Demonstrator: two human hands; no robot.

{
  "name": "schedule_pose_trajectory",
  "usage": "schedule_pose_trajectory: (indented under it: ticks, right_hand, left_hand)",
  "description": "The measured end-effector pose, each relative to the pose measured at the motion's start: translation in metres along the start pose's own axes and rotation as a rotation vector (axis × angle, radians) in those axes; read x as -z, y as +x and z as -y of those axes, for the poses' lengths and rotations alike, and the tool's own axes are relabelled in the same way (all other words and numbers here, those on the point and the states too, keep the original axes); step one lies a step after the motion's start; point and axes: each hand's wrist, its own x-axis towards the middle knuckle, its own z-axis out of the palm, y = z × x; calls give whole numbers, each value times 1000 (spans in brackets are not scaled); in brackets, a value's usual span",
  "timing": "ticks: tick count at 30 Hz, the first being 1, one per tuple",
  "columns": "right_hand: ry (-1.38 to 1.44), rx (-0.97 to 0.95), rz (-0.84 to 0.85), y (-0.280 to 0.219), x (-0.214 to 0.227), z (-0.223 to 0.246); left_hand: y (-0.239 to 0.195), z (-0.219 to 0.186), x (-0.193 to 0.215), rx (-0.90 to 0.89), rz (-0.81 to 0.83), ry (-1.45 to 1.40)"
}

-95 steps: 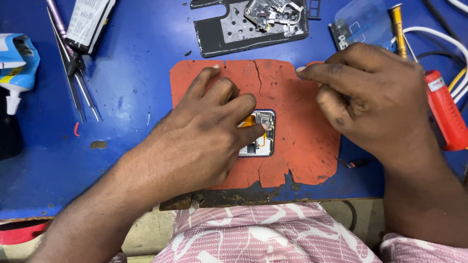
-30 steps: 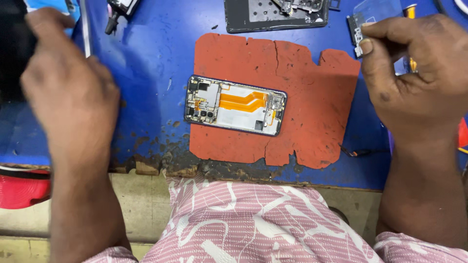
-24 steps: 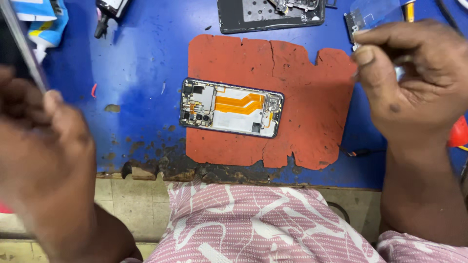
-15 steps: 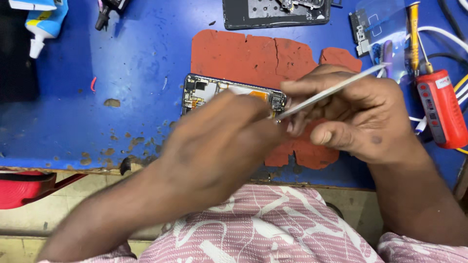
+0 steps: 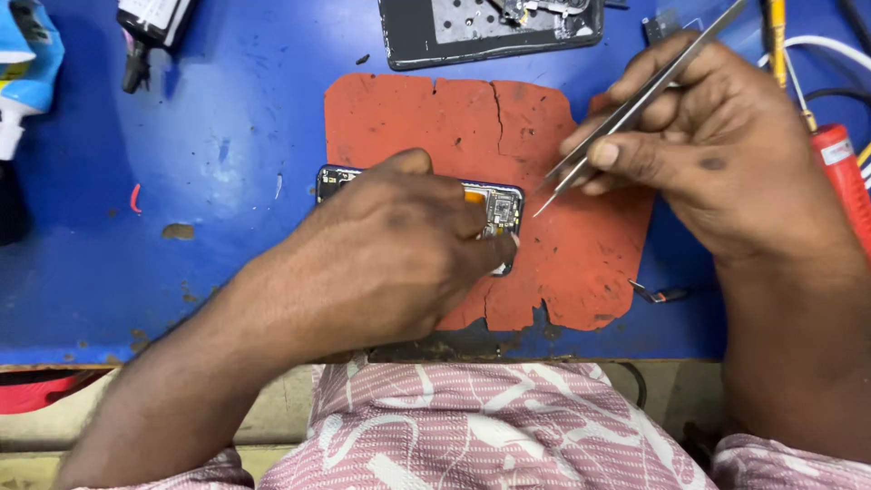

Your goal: The person uses a small screwdriver and tweezers to adjust and install internal components inside a disassembled smartphone. They connect a ribbon cable, place a small circuit board, and apply a black adhesive strip over the components on a blue workbench.

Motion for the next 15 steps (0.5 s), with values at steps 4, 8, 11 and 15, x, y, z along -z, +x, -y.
schedule_pose_trajectory:
  ticks: [4, 8, 11, 15]
  right_hand:
    - [-93, -72, -98, 3, -2, -1]
    - [-108, -123, -144, 4, -8, -8]
    - [-80, -142, -129, 6, -8, -8]
    - [-123, -167, -127, 6, -11, -8]
  left_hand:
    - [1, -1, 3, 48, 48, 50]
    - [5, -3, 3, 94, 118, 39]
    - [7, -2, 1, 107, 145, 58]
    - [6, -3, 2, 119, 163, 61]
